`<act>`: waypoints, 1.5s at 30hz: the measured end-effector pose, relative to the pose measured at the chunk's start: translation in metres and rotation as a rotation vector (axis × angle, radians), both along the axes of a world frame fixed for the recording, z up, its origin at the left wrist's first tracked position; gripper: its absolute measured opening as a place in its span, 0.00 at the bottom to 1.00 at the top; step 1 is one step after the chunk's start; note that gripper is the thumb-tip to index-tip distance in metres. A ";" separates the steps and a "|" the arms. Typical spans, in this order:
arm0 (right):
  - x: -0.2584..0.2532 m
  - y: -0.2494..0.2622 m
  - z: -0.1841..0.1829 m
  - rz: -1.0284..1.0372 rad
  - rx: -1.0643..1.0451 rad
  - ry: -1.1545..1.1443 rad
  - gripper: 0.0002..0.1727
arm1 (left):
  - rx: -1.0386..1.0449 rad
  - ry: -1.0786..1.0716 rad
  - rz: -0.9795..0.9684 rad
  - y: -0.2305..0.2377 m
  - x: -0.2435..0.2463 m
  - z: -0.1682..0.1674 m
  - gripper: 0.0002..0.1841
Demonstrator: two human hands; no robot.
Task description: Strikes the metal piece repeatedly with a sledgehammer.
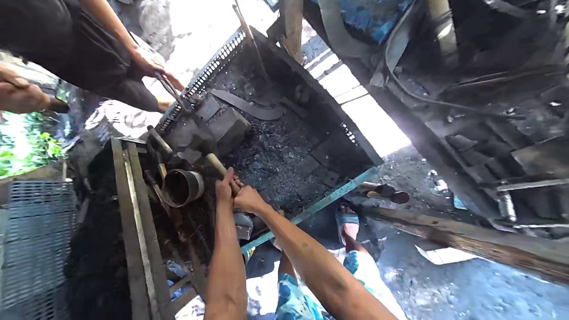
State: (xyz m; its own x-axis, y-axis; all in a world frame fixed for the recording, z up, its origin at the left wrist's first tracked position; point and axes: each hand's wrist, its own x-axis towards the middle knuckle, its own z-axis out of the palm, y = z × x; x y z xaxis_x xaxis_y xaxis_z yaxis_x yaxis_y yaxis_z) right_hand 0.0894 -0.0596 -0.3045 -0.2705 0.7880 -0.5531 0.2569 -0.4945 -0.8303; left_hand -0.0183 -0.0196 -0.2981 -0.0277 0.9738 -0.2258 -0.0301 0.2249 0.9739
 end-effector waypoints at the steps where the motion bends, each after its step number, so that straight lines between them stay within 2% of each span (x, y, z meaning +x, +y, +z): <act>1: 0.003 -0.002 0.007 0.046 0.018 -0.061 0.21 | -0.013 -0.043 0.018 -0.003 -0.001 0.004 0.11; 2: 0.007 -0.002 0.028 0.080 0.114 -0.104 0.24 | 0.065 -0.090 0.010 -0.007 0.001 0.030 0.11; 4: 0.009 -0.015 0.094 0.099 0.338 -0.086 0.27 | 0.264 -0.159 -0.028 -0.031 0.001 0.115 0.14; 7: 0.006 -0.027 0.188 0.022 0.671 0.009 0.26 | 0.566 -0.139 -0.197 -0.055 0.000 0.230 0.20; 9: 0.001 -0.015 0.233 -0.056 0.878 0.118 0.22 | 0.754 -0.008 -0.309 -0.054 0.001 0.288 0.22; 11: -0.002 0.014 0.258 -0.118 1.060 0.192 0.20 | 0.881 0.092 -0.348 -0.037 0.003 0.319 0.21; 12: -0.004 0.033 0.256 -0.153 1.127 0.204 0.21 | 0.913 0.122 -0.359 -0.022 0.002 0.318 0.22; 13: -0.007 0.049 0.241 -0.170 1.138 0.190 0.23 | 0.915 0.138 -0.355 -0.006 0.000 0.302 0.22; 14: -0.009 0.060 0.209 -0.169 1.077 0.152 0.25 | 0.877 0.142 -0.329 0.010 0.001 0.269 0.23; 16: -0.014 0.052 0.112 -0.120 0.713 0.078 0.25 | 0.600 0.110 -0.216 0.023 -0.007 0.157 0.23; 18: -0.016 0.015 0.024 -0.055 0.202 0.055 0.21 | 0.146 0.083 -0.071 0.008 -0.010 0.044 0.15; 19: -0.016 0.000 0.003 -0.048 0.038 0.051 0.17 | -0.032 0.124 -0.020 0.000 -0.009 0.015 0.14; 20: -0.013 -0.006 -0.001 -0.031 0.014 0.038 0.17 | -0.090 0.143 0.012 -0.004 -0.005 0.011 0.15; 21: -0.009 -0.009 0.010 -0.030 0.095 0.031 0.19 | -0.031 0.139 0.010 -0.007 0.000 0.029 0.15; 22: -0.008 -0.014 0.033 -0.046 0.206 0.039 0.21 | 0.077 0.120 -0.014 -0.017 0.002 0.063 0.15; 25: -0.007 -0.032 0.132 -0.104 0.521 0.172 0.27 | 0.415 0.103 -0.082 -0.055 0.006 0.187 0.28; 28: -0.005 -0.014 0.211 -0.109 0.832 0.276 0.26 | 0.684 0.099 -0.327 -0.058 0.006 0.279 0.24; 30: 0.000 0.018 0.240 -0.140 1.043 0.289 0.22 | 0.842 0.153 -0.409 -0.036 0.011 0.312 0.19; 31: 0.001 0.034 0.240 -0.156 1.110 0.267 0.21 | 0.892 0.150 -0.410 -0.022 0.012 0.311 0.19; 32: 0.000 0.048 0.226 -0.157 1.114 0.220 0.21 | 0.897 0.138 -0.385 -0.006 0.009 0.294 0.20; 33: -0.002 0.055 0.198 -0.134 1.027 0.161 0.23 | 0.837 0.114 -0.344 0.008 0.003 0.258 0.21; 35: -0.014 0.040 0.103 -0.104 0.623 0.066 0.20 | 0.497 0.012 -0.214 0.015 -0.013 0.141 0.21; 36: -0.021 0.023 0.054 -0.090 0.374 0.061 0.19 | 0.287 -0.001 -0.138 0.012 -0.018 0.083 0.17; 37: -0.025 0.007 0.018 -0.076 0.144 0.083 0.17 | 0.087 0.044 -0.081 0.005 -0.019 0.038 0.12; 38: -0.023 -0.006 -0.003 -0.064 -0.007 0.122 0.16 | -0.067 0.142 -0.050 -0.003 -0.017 0.014 0.14; 39: -0.017 -0.015 -0.009 -0.050 -0.012 0.154 0.17 | -0.124 0.226 -0.037 -0.012 -0.010 0.014 0.17; 40: -0.011 -0.020 0.003 -0.065 0.091 0.184 0.17 | -0.061 0.271 -0.050 -0.019 -0.002 0.038 0.19; 42: -0.013 -0.034 0.060 -0.152 0.350 0.229 0.20 | 0.203 0.286 -0.071 -0.043 0.003 0.116 0.24; 44: -0.009 -0.040 0.125 -0.200 0.572 0.282 0.30 | 0.426 0.261 -0.095 -0.064 0.010 0.192 0.32; 45: -0.005 -0.038 0.156 -0.190 0.652 0.298 0.32 | 0.488 0.233 -0.124 -0.070 0.015 0.226 0.30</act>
